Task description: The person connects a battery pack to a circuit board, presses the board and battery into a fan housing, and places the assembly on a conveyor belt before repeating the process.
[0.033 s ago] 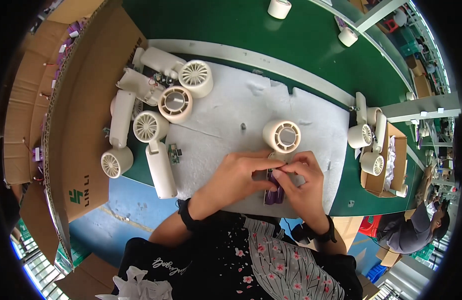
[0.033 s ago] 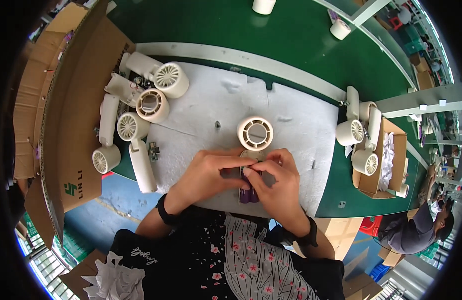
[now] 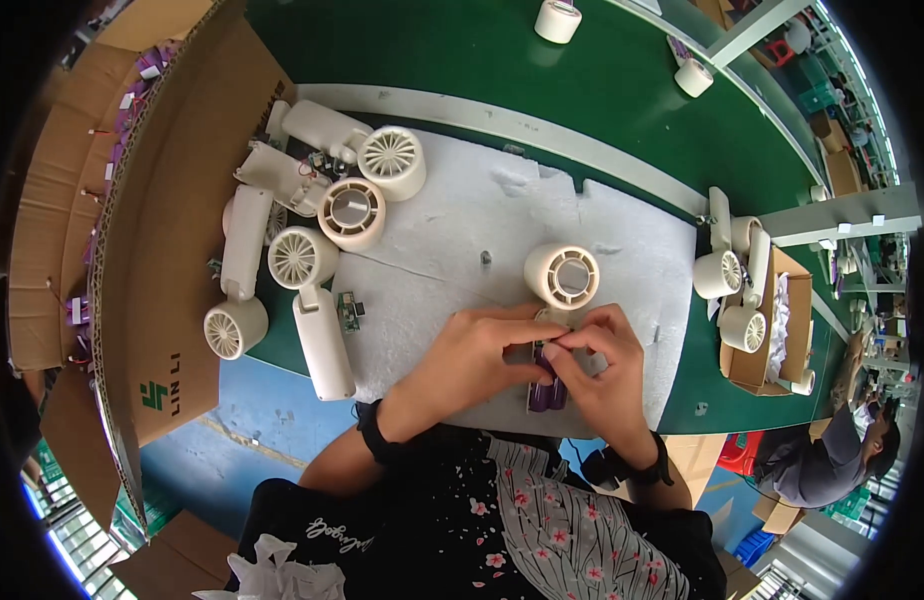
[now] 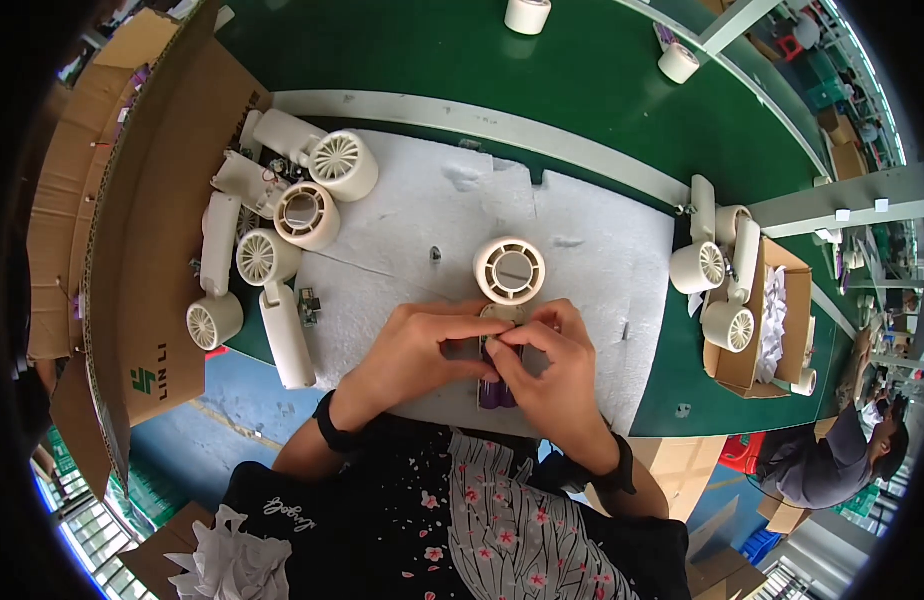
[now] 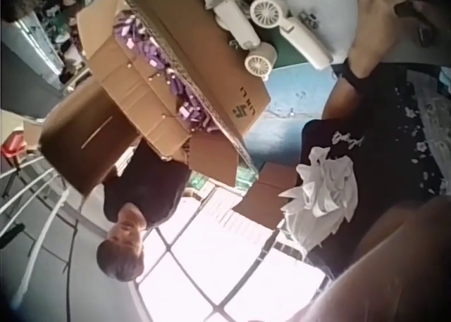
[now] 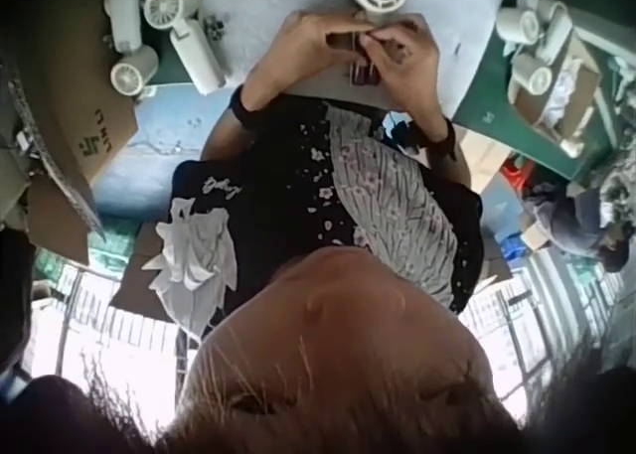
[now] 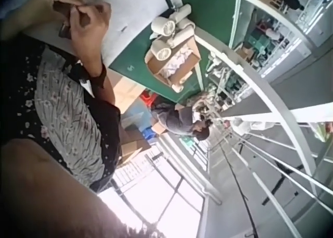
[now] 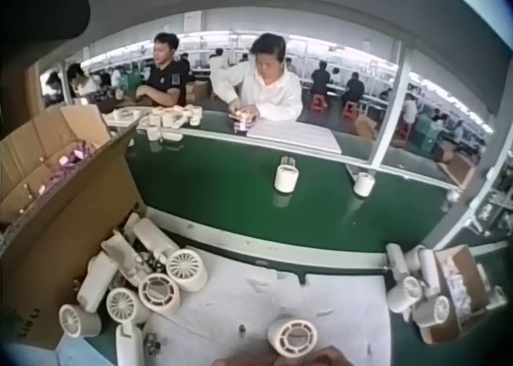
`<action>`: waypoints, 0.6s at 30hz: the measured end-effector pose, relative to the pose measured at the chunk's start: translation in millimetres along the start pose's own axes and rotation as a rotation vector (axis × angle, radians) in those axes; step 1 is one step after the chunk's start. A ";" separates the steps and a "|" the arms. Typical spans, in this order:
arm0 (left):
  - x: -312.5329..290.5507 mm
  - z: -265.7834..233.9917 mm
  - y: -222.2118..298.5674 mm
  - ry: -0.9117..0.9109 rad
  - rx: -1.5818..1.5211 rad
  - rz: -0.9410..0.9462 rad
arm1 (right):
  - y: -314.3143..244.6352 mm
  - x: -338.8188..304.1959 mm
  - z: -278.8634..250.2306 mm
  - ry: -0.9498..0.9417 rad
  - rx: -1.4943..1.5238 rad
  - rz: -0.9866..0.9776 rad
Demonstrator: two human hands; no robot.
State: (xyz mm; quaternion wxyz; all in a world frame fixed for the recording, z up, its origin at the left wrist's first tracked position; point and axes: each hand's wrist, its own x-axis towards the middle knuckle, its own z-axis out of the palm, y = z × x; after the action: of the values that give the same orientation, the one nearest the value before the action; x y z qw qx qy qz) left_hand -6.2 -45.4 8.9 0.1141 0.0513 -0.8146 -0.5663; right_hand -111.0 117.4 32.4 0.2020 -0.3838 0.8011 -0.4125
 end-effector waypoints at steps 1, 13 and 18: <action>-1.7 0.5 -0.4 0.003 0.009 0.003 | -2.1 1.2 0.3 -0.041 0.040 0.071; -3.3 -0.6 -12.7 0.010 0.064 0.089 | -17.3 -21.0 -5.5 -0.145 -0.293 -0.274; -4.7 4.7 -12.8 0.134 0.037 0.176 | -15.1 -26.4 -1.0 -0.138 -0.443 -0.293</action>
State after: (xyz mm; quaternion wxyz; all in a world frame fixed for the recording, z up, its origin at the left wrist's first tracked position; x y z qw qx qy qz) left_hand -3.3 -44.6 -5.3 0.2165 0.0194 -0.8170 -0.5342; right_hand -88.4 133.0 45.5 0.1053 -0.5577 0.7920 -0.2252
